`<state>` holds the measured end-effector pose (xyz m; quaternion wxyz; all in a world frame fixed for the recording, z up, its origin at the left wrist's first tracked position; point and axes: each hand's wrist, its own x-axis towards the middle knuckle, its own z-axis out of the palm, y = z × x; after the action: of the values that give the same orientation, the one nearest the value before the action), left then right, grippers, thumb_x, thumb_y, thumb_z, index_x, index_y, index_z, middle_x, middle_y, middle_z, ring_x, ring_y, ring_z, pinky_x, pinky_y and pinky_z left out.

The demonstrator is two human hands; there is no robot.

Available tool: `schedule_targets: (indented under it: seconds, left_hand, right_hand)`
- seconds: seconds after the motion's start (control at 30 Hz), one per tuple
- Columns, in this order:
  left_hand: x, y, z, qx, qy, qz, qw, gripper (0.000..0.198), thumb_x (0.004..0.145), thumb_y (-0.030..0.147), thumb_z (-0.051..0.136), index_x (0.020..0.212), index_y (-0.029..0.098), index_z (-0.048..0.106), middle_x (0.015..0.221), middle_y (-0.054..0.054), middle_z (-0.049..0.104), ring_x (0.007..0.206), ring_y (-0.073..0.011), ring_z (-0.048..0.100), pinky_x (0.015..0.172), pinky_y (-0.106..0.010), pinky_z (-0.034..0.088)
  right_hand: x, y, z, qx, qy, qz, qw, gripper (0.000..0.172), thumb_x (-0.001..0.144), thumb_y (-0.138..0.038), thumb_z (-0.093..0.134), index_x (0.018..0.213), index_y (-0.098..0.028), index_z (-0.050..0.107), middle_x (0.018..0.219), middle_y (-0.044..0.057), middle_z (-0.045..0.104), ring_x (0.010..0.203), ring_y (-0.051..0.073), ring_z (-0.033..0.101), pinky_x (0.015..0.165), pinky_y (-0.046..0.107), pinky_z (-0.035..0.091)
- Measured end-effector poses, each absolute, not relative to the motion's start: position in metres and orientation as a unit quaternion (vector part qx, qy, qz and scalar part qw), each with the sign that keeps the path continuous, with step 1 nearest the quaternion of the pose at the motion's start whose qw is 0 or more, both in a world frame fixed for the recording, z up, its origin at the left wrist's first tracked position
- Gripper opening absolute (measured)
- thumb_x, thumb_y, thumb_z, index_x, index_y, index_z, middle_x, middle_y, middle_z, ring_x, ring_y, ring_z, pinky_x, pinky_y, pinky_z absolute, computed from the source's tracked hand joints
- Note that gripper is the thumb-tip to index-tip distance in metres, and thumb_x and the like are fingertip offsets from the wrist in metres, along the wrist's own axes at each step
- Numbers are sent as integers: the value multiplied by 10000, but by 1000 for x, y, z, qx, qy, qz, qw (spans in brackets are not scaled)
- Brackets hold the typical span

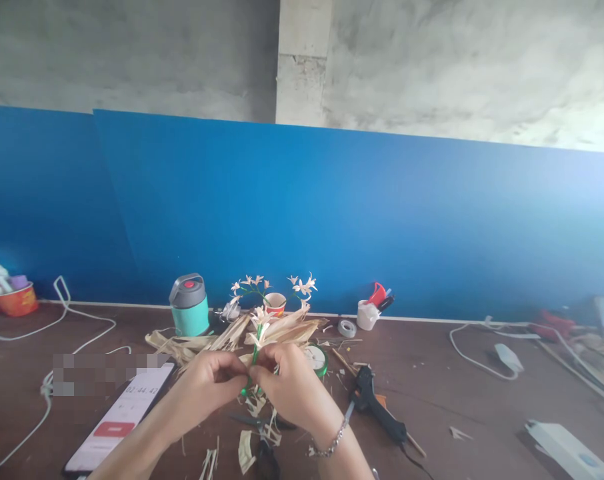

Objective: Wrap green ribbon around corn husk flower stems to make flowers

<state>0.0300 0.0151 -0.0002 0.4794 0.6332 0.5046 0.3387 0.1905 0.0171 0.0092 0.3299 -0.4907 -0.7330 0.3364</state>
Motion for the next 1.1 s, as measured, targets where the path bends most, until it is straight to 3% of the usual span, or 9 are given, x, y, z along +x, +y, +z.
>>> schedule_targets:
  seconds: [0.13,0.3,0.47,0.83,0.97,1.1]
  left_hand:
    - [31,16,-3,651,512,343,443,132,656,226,567,542,162,580,450,68,422,439,-81,325,440,-218,247]
    - [30,17,-8,668,507,369,401,137,667,231,549,548,163,556,509,50,466,496,-99,378,479,-222,288]
    - [29,15,-4,659,485,345,459,94,673,232,552,633,156,589,523,58,460,500,-95,367,477,-219,278]
    - [28,14,-3,636,505,339,475,103,660,229,572,582,162,568,443,84,390,434,-71,306,419,-207,212]
    - [25,17,-4,610,487,342,523,112,659,267,594,617,166,568,434,92,383,403,-57,288,395,-200,179]
    - [24,17,-4,550,432,361,617,140,629,284,609,593,175,529,422,101,368,355,-32,231,362,-197,120]
  right_hand:
    - [190,18,7,-495,-727,345,329,163,702,-124,523,544,-160,507,505,-62,399,512,91,359,471,213,264]
    - [191,21,5,-494,-714,359,341,129,696,-116,526,573,-154,528,519,-58,426,517,89,366,470,207,282]
    - [189,18,10,-507,-704,359,345,177,696,-128,558,530,-158,506,486,-66,408,496,82,353,452,208,269]
    - [186,18,8,-515,-674,378,370,194,686,-166,597,520,-163,496,490,-67,410,491,79,354,455,211,271]
    - [189,21,6,-488,-653,434,383,189,699,-245,653,570,-150,553,505,-55,478,483,74,377,463,207,290]
    - [191,23,5,-366,-621,564,402,234,696,-369,709,745,-145,668,667,2,630,610,114,529,593,232,410]
